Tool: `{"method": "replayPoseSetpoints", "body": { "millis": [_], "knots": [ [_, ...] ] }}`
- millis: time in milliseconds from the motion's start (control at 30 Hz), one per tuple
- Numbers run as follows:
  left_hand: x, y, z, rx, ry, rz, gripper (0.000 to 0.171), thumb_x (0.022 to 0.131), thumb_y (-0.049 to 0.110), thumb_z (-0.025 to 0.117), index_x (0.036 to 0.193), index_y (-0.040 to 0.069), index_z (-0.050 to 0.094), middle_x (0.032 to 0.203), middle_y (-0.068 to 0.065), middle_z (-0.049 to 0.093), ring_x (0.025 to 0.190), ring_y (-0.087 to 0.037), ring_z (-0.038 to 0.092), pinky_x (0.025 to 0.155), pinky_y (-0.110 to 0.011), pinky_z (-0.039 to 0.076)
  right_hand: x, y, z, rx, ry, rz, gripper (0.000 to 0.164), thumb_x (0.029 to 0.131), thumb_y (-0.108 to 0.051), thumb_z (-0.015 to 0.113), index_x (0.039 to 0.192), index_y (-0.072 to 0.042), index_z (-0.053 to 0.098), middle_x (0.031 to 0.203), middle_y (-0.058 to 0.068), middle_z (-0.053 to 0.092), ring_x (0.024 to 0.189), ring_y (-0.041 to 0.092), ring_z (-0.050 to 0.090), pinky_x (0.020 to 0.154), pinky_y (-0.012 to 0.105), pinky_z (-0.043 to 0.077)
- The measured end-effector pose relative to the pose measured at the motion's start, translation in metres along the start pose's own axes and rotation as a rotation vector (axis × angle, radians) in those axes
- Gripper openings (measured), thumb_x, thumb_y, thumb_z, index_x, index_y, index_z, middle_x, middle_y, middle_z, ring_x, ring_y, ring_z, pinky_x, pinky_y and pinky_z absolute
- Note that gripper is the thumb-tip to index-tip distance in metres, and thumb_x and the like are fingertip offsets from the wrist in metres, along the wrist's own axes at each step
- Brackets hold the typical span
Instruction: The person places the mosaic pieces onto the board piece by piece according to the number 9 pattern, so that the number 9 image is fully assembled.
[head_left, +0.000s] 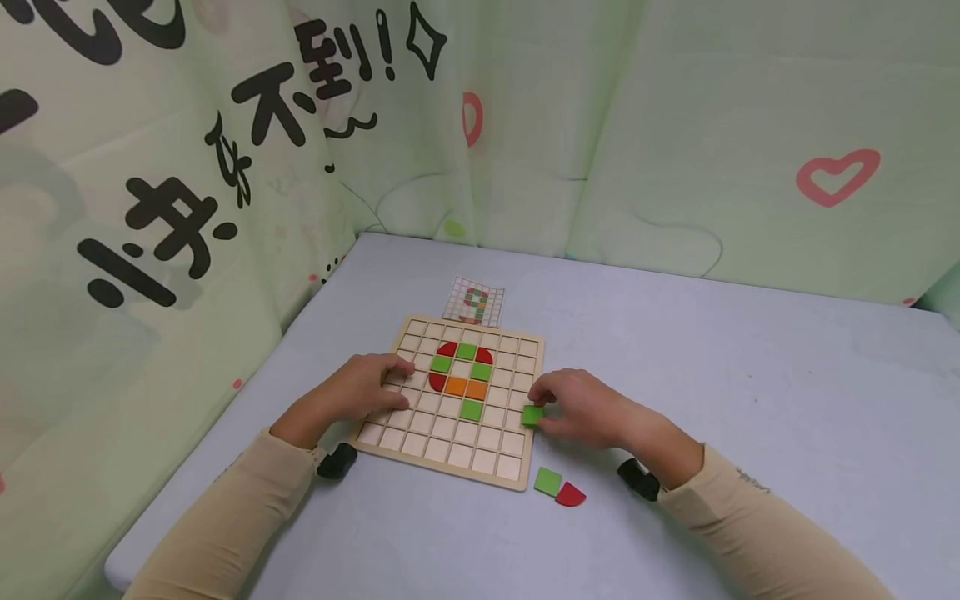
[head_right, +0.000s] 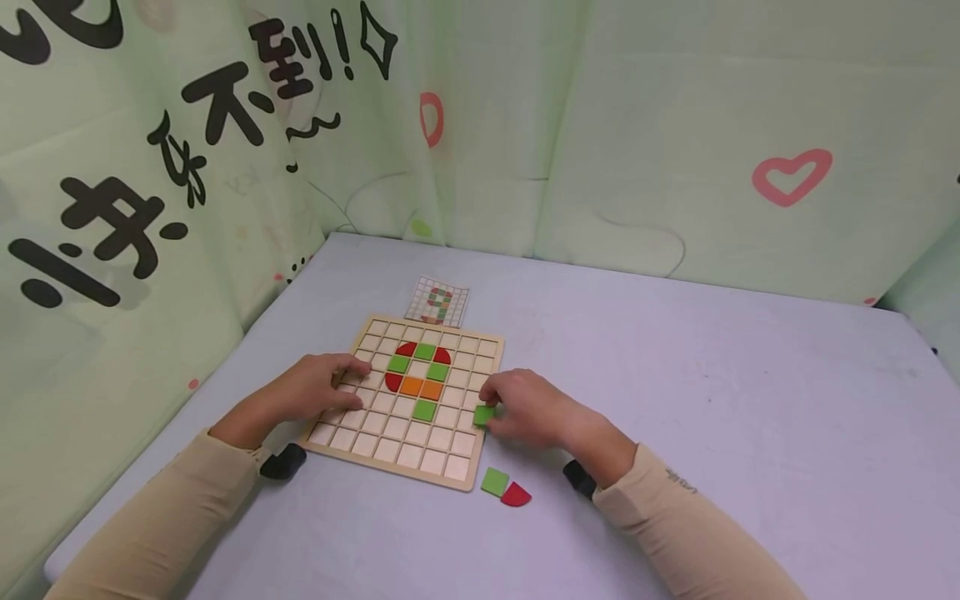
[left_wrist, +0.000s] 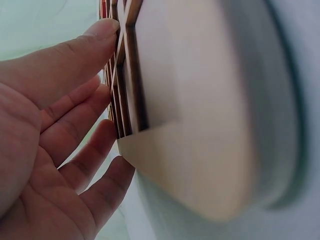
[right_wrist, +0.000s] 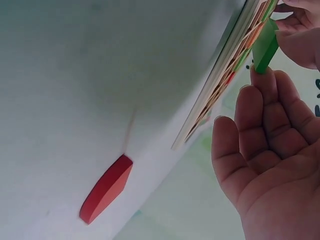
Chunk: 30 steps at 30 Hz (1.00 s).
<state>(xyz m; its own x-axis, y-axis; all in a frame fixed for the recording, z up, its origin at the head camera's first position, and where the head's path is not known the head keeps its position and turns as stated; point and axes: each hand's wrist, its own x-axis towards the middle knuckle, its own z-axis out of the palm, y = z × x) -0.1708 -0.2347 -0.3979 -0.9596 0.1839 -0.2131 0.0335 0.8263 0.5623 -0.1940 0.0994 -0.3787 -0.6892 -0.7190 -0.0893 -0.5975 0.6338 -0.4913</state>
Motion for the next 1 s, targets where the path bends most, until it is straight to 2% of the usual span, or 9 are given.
{"method": "replayPoseSetpoints", "body": {
  "millis": [233,533,767,1000],
  "knots": [
    [0.001,0.0,0.0,0.009,0.002,-0.005,0.046,0.087,0.018,0.079,0.129,0.008,0.064,0.137,-0.011,0.059,0.133,-0.031,0.047,0.108,-0.049,0.039,0.008,-0.007,0.004,-0.017,-0.002,-0.058,0.023,0.088,-0.012,0.074,0.108,-0.002,0.067,0.098,-0.002,0.066,0.095,0.019,0.061,0.09,0.039,0.051],
    [0.001,0.002,0.0,0.008,-0.003,-0.012,0.045,0.088,0.018,0.079,0.129,0.008,0.064,0.138,-0.011,0.059,0.133,-0.03,0.047,0.108,-0.048,0.039,0.021,-0.026,0.013,0.028,-0.051,-0.007,0.022,0.089,-0.014,0.072,0.108,-0.006,0.068,0.096,-0.005,0.063,0.092,0.017,0.055,0.086,0.035,0.05],
    [0.002,0.001,0.0,0.003,0.0,-0.006,0.046,0.087,0.018,0.079,0.129,0.008,0.064,0.137,-0.01,0.059,0.133,-0.03,0.048,0.108,-0.048,0.039,0.029,-0.034,0.019,0.023,-0.065,-0.043,0.02,0.088,-0.012,0.072,0.106,-0.005,0.068,0.097,-0.002,0.065,0.094,0.018,0.056,0.087,0.036,0.051],
    [0.002,-0.001,0.001,-0.003,0.003,-0.001,0.045,0.087,0.018,0.079,0.128,0.008,0.064,0.137,-0.011,0.059,0.133,-0.03,0.048,0.108,-0.048,0.039,0.035,-0.041,0.023,0.014,-0.1,-0.038,0.02,0.089,-0.013,0.071,0.108,-0.006,0.069,0.098,-0.002,0.065,0.094,0.018,0.055,0.085,0.034,0.051]
  ]
}}
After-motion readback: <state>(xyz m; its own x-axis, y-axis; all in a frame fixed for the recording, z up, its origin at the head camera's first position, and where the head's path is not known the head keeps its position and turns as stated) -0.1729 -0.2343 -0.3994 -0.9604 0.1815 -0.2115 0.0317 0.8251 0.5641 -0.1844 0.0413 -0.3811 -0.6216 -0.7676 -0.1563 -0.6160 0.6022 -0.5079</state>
